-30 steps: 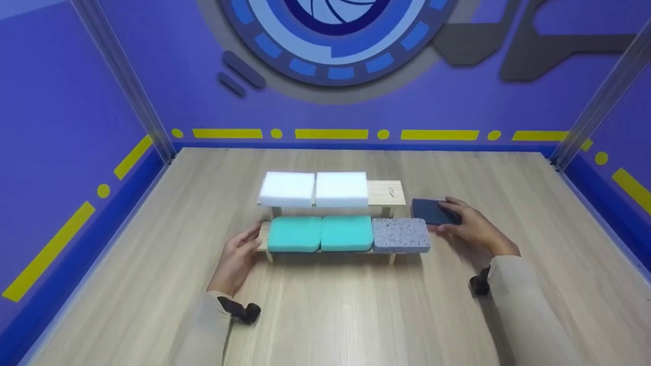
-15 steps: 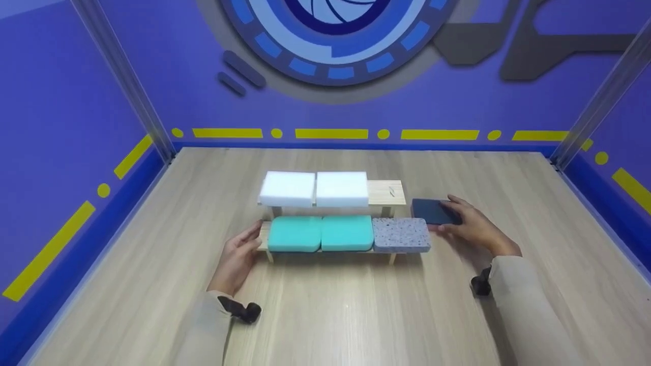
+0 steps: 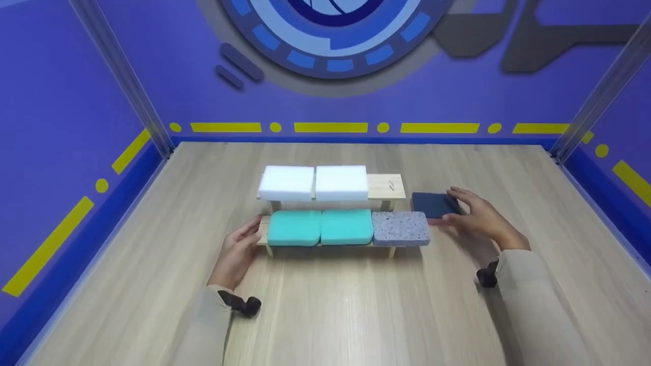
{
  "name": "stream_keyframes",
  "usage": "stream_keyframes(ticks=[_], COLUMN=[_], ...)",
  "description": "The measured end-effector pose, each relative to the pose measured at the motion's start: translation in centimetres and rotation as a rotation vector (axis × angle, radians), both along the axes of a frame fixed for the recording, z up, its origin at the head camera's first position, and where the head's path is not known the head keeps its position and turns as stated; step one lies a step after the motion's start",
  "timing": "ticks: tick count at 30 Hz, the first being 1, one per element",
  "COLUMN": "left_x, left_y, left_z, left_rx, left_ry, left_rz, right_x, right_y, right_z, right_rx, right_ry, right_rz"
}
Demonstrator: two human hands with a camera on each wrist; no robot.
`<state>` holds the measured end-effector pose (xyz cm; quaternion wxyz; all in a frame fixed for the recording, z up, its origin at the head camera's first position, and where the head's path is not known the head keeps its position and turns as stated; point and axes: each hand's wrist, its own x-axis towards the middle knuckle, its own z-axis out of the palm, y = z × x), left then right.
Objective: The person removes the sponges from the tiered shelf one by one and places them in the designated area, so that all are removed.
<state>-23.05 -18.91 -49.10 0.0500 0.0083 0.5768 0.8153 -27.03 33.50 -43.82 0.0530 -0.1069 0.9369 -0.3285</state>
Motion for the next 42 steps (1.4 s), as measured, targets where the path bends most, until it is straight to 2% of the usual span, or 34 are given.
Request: stream_keyframes(ticks=[5, 16, 28, 42], left_x=[0.0, -0.1, -0.1, -0.1], left_y=[-0.1, -0.1, 0.0, 0.0], left_z=[0.1, -0.1, 0.1, 0.2], left_rx=[-0.001, 0.003, -0.036, -0.032], left_ry=[0.0, -0.002, -0.005, -0.013], left_rz=[-0.009, -0.011, -0.008, -0.015], right_x=[0.1, 0.2, -0.2, -0.6], right_y=[0.2, -0.5, -1.7, -3.9], right_z=[0.8, 2.5, 4.7, 6.4], right_rx=[0.003, 0.001, -0.001, -0.006], right_ry=[0.037, 0.038, 0.161, 0.192], right_rz=[0.007, -0.022, 0.022, 0.047])
